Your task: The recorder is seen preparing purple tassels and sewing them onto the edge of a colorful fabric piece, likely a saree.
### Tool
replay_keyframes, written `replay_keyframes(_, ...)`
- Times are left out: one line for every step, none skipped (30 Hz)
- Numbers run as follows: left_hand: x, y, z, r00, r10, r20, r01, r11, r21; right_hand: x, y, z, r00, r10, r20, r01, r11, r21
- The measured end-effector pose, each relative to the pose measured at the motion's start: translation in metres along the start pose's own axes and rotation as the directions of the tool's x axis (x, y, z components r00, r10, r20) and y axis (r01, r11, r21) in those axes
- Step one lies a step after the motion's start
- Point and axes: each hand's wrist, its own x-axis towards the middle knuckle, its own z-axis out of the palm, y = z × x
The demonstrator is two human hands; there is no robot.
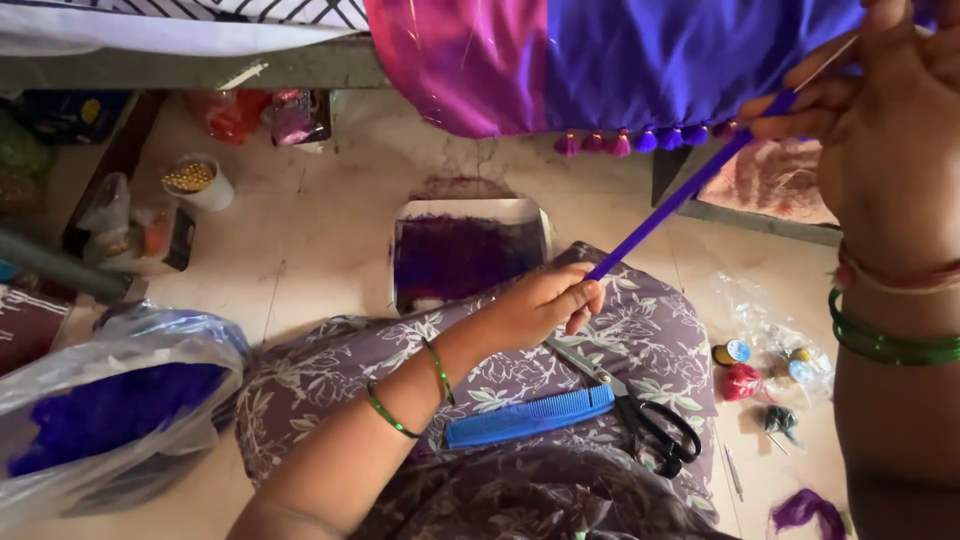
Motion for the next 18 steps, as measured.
replay_keyframes(0.000,-0.006,-0.002,1.000,0.000,-0.004,0.000,1.000,-0.001,0.001,0.004,-0.002,1.000,0.001,0.004,-0.001,1.000,0.000)
replay_keyframes(-0.001,-0.012,-0.003,1.000,-0.021,-0.006,0.021,1.000,0.012,0.002,0.008,-0.004,1.000,0.004,0.000,-0.004,1.000,0.024)
replay_keyframes(0.000,-0.017,-0.006,0.999,-0.040,-0.010,0.040,0.999,0.028,0.005,0.012,-0.006,1.000,0.003,-0.004,-0.003,0.999,0.049)
replay_keyframes(-0.002,-0.027,-0.010,0.999,-0.037,-0.014,0.038,0.999,0.031,0.004,0.009,-0.001,1.000,-0.001,-0.001,0.001,0.999,0.051)
replay_keyframes(-0.004,-0.036,-0.015,1.000,-0.020,-0.017,0.022,0.994,0.107,0.004,0.005,0.004,1.000,-0.024,-0.011,0.025,0.999,0.032)
replay_keyframes(-0.005,-0.046,-0.020,1.000,-0.003,-0.019,0.007,0.983,0.184,0.004,0.001,0.009,0.999,-0.048,-0.021,0.048,0.999,0.012)
replay_keyframes(-0.002,-0.041,-0.028,1.000,-0.001,-0.024,0.006,0.982,0.188,0.001,-0.005,0.019,0.998,-0.052,-0.018,0.053,0.998,0.016)
replay_keyframes(0.002,-0.037,-0.037,0.956,0.259,-0.140,-0.184,0.895,0.406,-0.002,-0.010,0.029,0.994,-0.108,0.019,0.109,0.984,-0.139)
replay_keyframes(0.006,-0.033,-0.045,0.835,0.520,-0.178,-0.315,0.719,0.620,-0.004,-0.016,0.038,0.985,-0.160,0.063,0.171,0.943,-0.287)
replay_keyframes(0.015,-0.022,-0.053,0.833,0.524,-0.179,-0.315,0.714,0.626,-0.012,-0.010,0.044,0.984,-0.166,0.066,0.178,0.942,-0.283)
replay_keyframes(0.024,-0.012,-0.061,0.878,0.235,-0.417,-0.117,0.950,0.289,-0.020,-0.004,0.051,0.969,-0.161,0.187,0.221,0.901,-0.373)
replay_keyframes(0.032,-0.002,-0.068,0.847,-0.128,-0.516,0.074,0.989,-0.125,-0.029,0.002,0.057,0.942,-0.141,0.305,0.274,0.849,-0.452)
replay_keyframes(0.040,0.003,-0.072,0.845,-0.130,-0.519,0.075,0.989,-0.125,-0.034,0.014,0.064,0.941,-0.141,0.307,0.274,0.850,-0.450)
replay_keyframes(0.049,0.009,-0.076,0.831,-0.134,-0.539,-0.080,0.931,-0.356,-0.038,0.027,0.070,0.955,0.049,0.291,0.103,0.869,-0.484)
replay_keyframes(0.058,0.014,-0.080,0.817,-0.145,-0.557,-0.236,0.798,-0.554,-0.043,0.039,0.076,0.933,0.238,0.271,-0.069,0.854,-0.515)
replay_keyframes(0.060,-0.008,-0.080,0.815,-0.147,-0.560,-0.237,0.798,-0.554,-0.044,0.054,0.079,0.932,0.239,0.273,-0.069,0.855,-0.514)
replay_keyframes(0.063,-0.030,-0.081,0.813,-0.132,-0.567,-0.240,0.811,-0.533,-0.045,0.069,0.082,0.940,0.201,0.277,-0.021,0.841,-0.540)
replay_keyframes(0.065,-0.052,-0.081,0.810,-0.118,-0.575,-0.243,0.825,-0.511,-0.046,0.083,0.084,0.946,0.162,0.282,0.027,0.824,-0.566)
